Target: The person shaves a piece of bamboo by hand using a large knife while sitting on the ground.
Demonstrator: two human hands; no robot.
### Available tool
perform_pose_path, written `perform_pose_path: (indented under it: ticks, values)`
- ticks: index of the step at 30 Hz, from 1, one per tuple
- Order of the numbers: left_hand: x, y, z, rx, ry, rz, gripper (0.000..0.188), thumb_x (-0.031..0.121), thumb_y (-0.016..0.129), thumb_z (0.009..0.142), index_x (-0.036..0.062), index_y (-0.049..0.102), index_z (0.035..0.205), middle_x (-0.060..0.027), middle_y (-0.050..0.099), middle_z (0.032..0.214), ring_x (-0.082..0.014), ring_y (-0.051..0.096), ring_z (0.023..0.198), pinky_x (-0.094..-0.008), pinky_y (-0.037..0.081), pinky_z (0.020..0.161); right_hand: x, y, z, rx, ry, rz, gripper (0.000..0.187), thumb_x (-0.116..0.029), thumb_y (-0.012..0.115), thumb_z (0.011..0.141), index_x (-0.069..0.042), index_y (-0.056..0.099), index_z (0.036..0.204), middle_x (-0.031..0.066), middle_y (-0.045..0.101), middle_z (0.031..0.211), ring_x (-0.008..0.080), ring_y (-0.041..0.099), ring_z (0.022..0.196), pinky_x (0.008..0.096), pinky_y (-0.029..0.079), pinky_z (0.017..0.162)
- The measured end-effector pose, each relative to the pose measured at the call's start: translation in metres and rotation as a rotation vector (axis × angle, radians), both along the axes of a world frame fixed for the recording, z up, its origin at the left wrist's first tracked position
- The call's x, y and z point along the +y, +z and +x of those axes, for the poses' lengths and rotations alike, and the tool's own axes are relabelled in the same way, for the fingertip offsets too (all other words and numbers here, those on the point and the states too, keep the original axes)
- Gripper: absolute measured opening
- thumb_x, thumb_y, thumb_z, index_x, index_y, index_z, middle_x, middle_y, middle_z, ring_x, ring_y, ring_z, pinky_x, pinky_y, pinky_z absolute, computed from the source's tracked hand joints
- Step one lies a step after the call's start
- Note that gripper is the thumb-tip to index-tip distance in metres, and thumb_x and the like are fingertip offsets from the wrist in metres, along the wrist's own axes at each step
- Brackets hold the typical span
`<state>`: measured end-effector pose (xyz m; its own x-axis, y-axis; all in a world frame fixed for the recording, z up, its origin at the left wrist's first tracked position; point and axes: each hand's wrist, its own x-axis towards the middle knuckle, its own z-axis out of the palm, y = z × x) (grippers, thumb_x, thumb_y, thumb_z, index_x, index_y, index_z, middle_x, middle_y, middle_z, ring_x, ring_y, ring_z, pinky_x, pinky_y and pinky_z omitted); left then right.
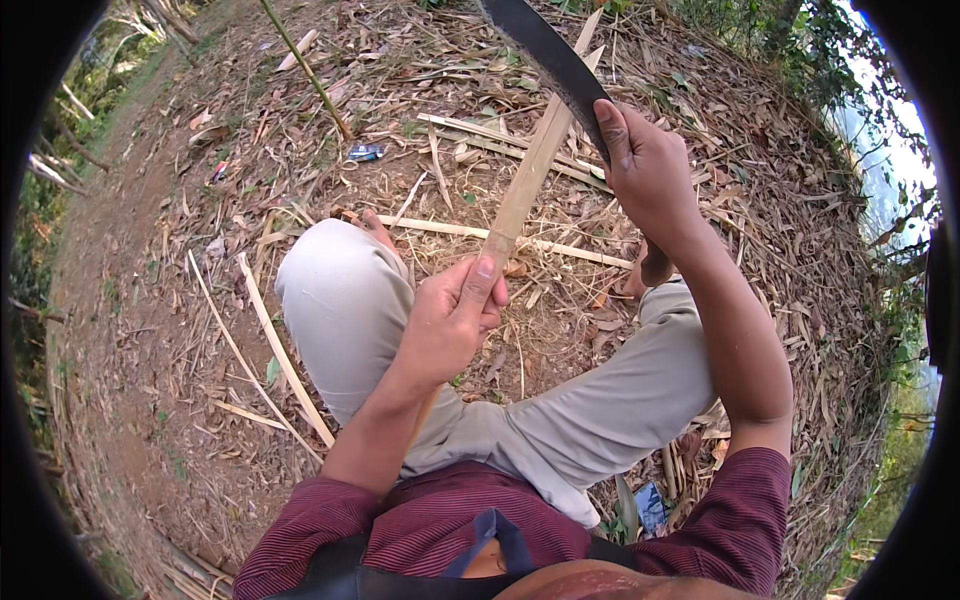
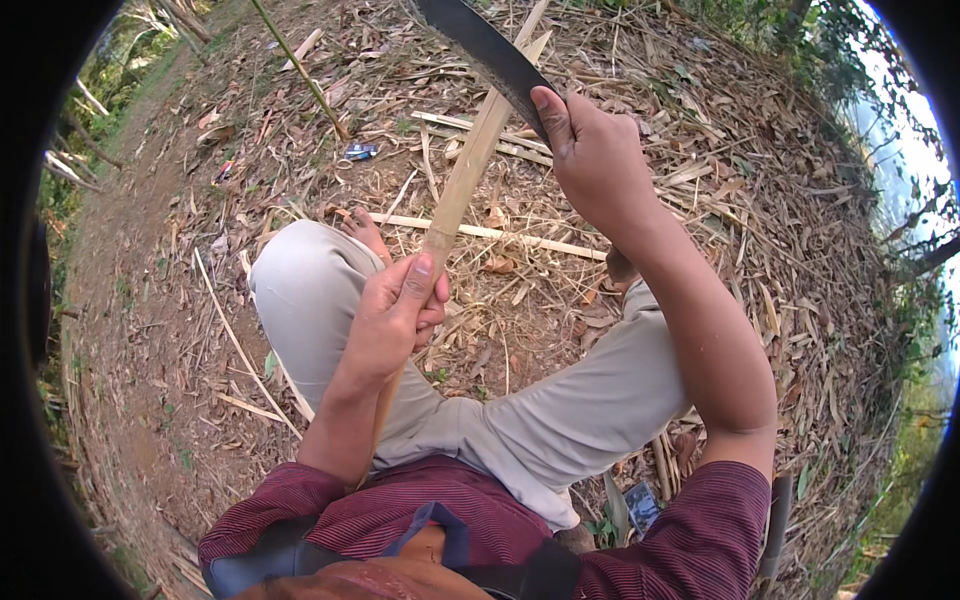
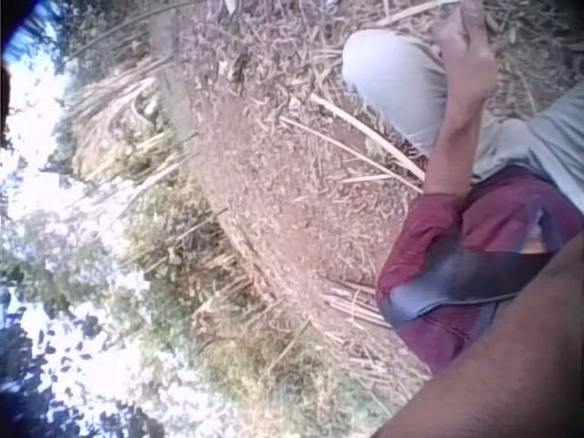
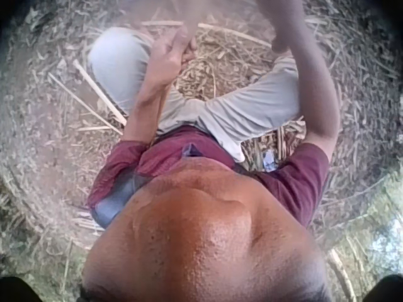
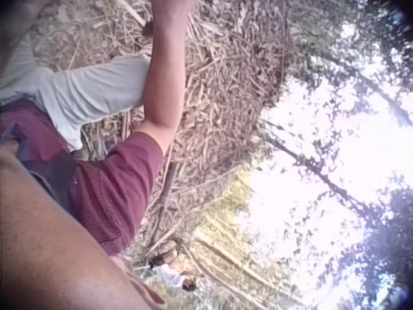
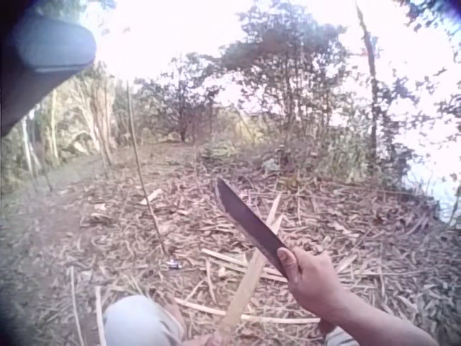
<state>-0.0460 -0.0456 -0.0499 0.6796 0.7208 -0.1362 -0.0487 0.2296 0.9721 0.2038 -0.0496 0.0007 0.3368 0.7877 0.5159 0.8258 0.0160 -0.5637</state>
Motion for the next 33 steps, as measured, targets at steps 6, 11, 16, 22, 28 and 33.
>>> perform_pose_path:
  ticks: [6, 11, 16, 22, 28, 33]
  values:
    - [0.011, -0.005, 0.003, 0.026, -0.064, -0.093, 0.037, 0.034, 0.045, 0.106, 0.0024, 0.055, 0.089, 0.004, 0.042, 0.063, -0.0027, 0.037, 0.053, -0.02, 0.027, 0.045, -0.014, -0.016, -0.044, -0.278, 0.212, -0.036, 0.048, -0.046, 0.05, 0.1, -0.002, 0.06, 0.083, 0.0171, 0.056, 0.054, 0.0367, 0.057, 0.047, 0.0484, 0.042, 0.046]
    - [0.001, 0.008, -0.001, -0.019, -0.043, -0.135, 0.028, 0.026, 0.045, 0.105, 0.0016, 0.057, 0.096, 0.0032, 0.044, 0.063, -0.003, 0.037, 0.051, -0.0196, 0.027, 0.043, 0.0, 0.002, -0.017, -0.048, 0.056, 0.035, 0.046, -0.039, 0.05, 0.102, -0.002, 0.061, 0.079, 0.0178, 0.055, 0.054, 0.0351, 0.056, 0.046, 0.044, 0.041, 0.044]
    - [0.008, 0.006, -0.004, -0.023, -0.009, -0.095, 0.03, 0.027, 0.044, 0.105, 0.0013, 0.056, 0.096, 0.0006, 0.046, 0.064, -0.0031, 0.037, 0.05, -0.0181, 0.026, 0.041, -0.011, -0.01, -0.044, -0.315, 0.14, -0.033, 0.042, -0.039, 0.056, 0.099, -0.003, 0.055, 0.078, 0.0192, 0.055, 0.053, 0.0397, 0.055, 0.047, 0.0478, 0.041, 0.045]
    - [0.011, 0.013, -0.009, -0.043, -0.05, -0.128, 0.031, 0.029, 0.045, 0.105, 0.0018, 0.055, 0.095, 0.0001, 0.046, 0.067, -0.0037, 0.041, 0.053, -0.0166, 0.026, 0.041, -0.01, -0.011, -0.045, -0.272, 0.117, 0.045, 0.043, -0.035, 0.05, 0.103, -0.002, 0.055, 0.075, 0.0171, 0.051, 0.05, 0.0341, 0.053, 0.042, 0.0416, 0.038, 0.041]
    - [0.01, 0.014, -0.01, -0.072, -0.037, -0.12, 0.03, 0.031, 0.047, 0.105, 0.0051, 0.056, 0.093, 0.003, 0.044, 0.066, -0.0026, 0.039, 0.054, -0.0168, 0.024, 0.041, 0.0, 0.012, -0.042, -0.116, 0.076, 0.108, 0.044, -0.04, 0.057, 0.098, -0.003, 0.053, 0.075, 0.0184, 0.051, 0.05, 0.0406, 0.051, 0.045, 0.0484, 0.039, 0.044]
    - [0.011, 0.007, -0.009, -0.073, -0.052, -0.08, 0.032, 0.03, 0.044, 0.106, 0.0047, 0.055, 0.092, 0.004, 0.044, 0.061, -0.0027, 0.032, 0.047, -0.0193, 0.025, 0.042, -0.011, 0.001, -0.047, -0.262, 0.176, 0.057, 0.041, -0.037, 0.056, 0.1, -0.002, 0.056, 0.077, 0.0181, 0.054, 0.052, 0.0399, 0.054, 0.046, 0.0475, 0.039, 0.044]
